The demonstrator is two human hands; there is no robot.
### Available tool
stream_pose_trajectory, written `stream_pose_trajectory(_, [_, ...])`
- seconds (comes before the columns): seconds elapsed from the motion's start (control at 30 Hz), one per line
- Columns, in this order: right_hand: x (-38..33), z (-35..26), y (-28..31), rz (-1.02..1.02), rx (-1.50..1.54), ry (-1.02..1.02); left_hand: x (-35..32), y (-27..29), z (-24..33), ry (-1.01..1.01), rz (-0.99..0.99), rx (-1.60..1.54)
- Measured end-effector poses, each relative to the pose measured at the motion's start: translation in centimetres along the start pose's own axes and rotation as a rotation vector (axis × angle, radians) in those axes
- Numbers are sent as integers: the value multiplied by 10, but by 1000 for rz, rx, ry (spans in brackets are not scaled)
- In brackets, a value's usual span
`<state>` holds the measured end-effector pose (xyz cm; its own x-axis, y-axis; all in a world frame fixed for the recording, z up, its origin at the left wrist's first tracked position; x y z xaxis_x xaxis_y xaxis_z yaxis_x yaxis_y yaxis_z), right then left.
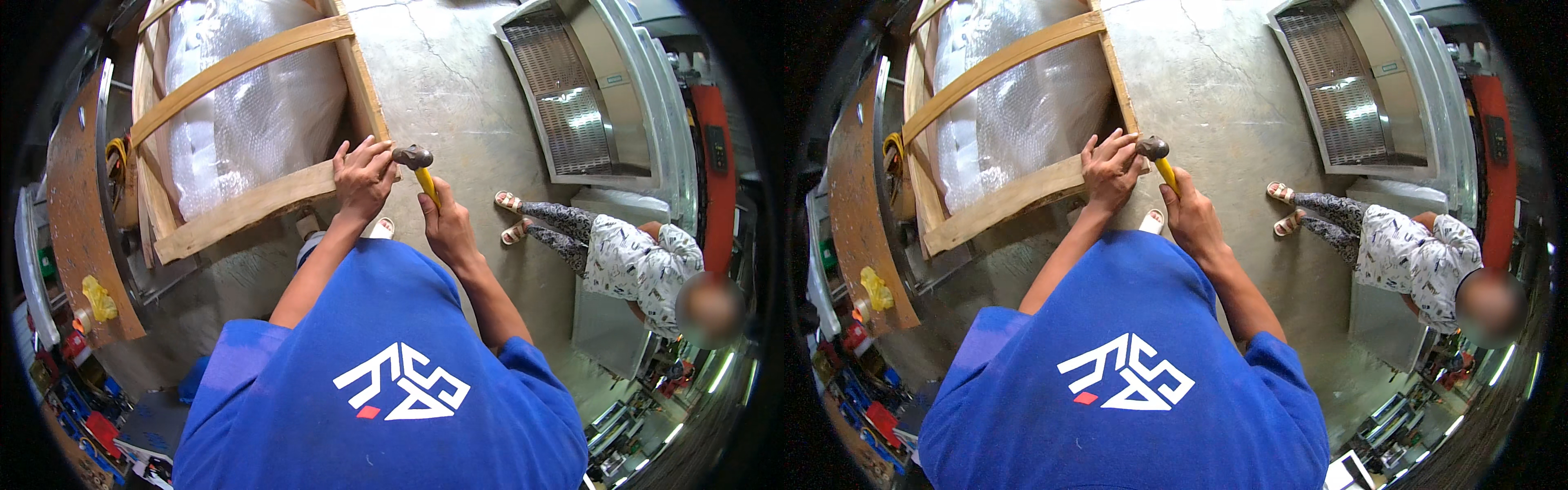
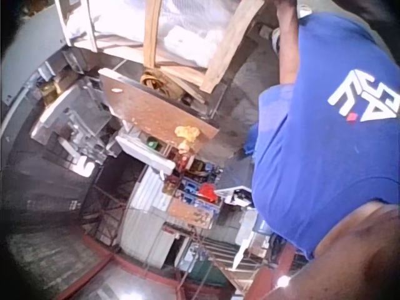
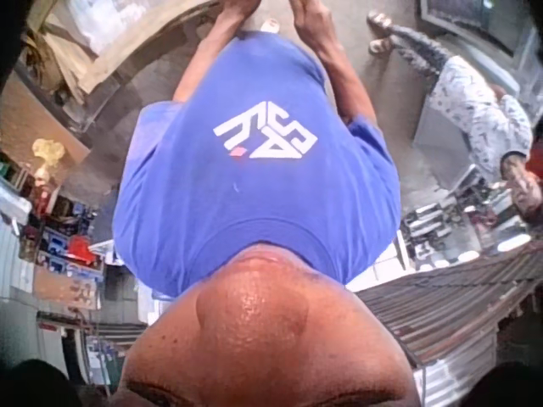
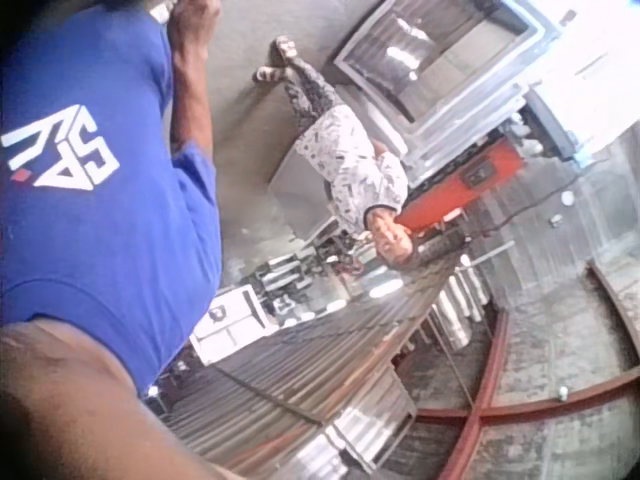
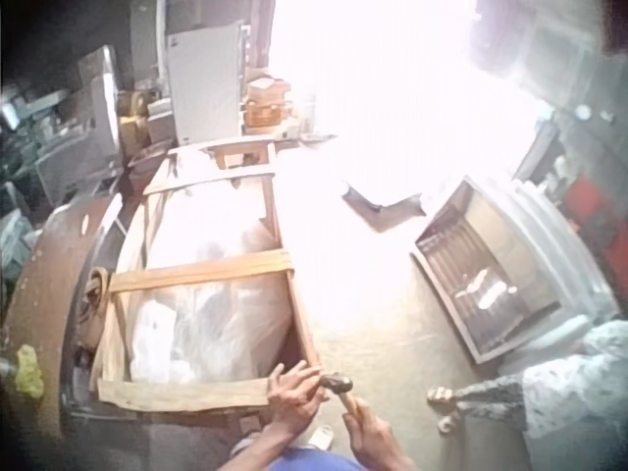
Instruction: The person assembles a wooden frame around a bubble-wrapped item using a hammer and nails. They position the frame, hammer nails into the wood, and adjust the frame as needed.
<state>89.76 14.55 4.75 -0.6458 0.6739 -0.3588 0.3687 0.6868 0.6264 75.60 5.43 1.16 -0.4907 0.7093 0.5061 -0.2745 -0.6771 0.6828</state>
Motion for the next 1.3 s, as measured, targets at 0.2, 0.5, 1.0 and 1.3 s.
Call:
stream_pose_trajectory(0.2, [0, 0, 4, 69, -60, 27, -1, 4, 1, 36, -3, -29])
stream_pose_trajectory(0.5, [-18, -5, 10, 75, -54, -11, -7, 7, 7, 48, -31, -44])
stream_pose_trajectory(1.0, [-40, 9, -1, 65, -109, -39, -23, 14, 15, 41, -18, -81])
stream_pose_trajectory(1.3, [-53, 8, -4, 147, -77, 58, -28, 18, 19, 29, 16, -111])
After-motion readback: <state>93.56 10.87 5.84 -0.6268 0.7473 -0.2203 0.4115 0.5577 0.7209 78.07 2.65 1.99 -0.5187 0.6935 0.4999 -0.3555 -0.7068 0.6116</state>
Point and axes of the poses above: each hand's wrist, its own x-axis towards the middle knuckle, its own y-axis out of the back of the hand, z = x × y, the point moved 10 cm from there along x, towards the middle knuckle, and after that the axes turned 15 degrees about -y, right-handed, at the moved point
